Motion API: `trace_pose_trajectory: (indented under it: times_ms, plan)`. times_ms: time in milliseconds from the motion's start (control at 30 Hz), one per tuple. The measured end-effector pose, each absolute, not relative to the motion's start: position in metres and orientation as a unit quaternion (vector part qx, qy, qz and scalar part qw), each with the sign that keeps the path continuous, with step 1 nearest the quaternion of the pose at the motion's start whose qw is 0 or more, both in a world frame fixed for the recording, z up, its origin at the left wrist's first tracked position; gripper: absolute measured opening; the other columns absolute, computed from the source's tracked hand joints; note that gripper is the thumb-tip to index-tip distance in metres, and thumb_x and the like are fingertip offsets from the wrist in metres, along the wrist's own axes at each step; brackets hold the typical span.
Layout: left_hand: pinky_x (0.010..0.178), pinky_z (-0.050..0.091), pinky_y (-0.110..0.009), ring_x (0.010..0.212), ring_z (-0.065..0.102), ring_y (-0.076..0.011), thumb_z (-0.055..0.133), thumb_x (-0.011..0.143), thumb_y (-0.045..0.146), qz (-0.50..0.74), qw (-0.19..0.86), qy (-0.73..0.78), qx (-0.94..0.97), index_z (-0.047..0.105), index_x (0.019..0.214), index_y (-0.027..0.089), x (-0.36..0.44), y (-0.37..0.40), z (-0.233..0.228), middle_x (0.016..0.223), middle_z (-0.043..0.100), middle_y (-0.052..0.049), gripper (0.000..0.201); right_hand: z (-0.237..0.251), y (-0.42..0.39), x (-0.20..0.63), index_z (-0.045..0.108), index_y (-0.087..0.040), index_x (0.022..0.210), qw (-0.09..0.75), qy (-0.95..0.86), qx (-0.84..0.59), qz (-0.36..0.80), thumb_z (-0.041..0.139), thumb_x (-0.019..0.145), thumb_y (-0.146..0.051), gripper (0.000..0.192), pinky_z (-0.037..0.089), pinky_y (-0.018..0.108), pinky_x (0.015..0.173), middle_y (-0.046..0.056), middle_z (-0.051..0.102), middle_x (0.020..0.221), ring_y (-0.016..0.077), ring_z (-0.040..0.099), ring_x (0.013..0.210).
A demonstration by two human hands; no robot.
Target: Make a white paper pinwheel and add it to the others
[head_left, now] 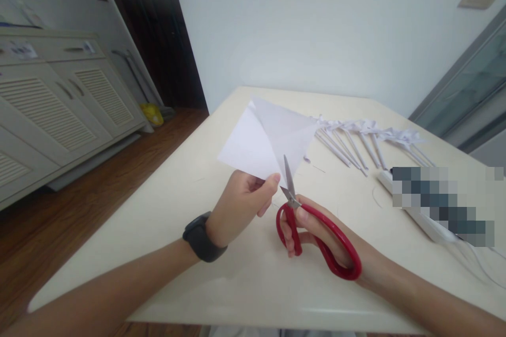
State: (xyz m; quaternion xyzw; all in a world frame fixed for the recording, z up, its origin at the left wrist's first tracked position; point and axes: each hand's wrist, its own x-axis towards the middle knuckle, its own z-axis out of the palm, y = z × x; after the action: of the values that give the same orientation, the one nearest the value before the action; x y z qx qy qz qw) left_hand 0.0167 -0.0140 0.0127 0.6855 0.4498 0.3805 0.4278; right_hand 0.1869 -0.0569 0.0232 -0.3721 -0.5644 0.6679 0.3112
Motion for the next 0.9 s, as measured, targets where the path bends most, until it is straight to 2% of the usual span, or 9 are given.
trace_pose_trajectory:
  times_ms: [900]
  plan:
    - [0.052, 0.036, -0.024, 0.040, 0.036, -0.0066, 0.039, 0.088, 0.029, 0.387, 0.434, 0.447, 0.680, 0.032, 0.041, 0.018, 0.018, -0.013, 0.014, 0.038, 0.035, 0.005, 0.048, 0.002, -0.058, 0.186, 0.047, -0.018, 0.075, 0.365, -0.535, -0.318, 0.693, 0.044, 0.088, -0.044, 0.029, 0.039, 0.025, 0.063, -0.001, 0.054, 0.070, 0.0096, 0.049, 0.060]
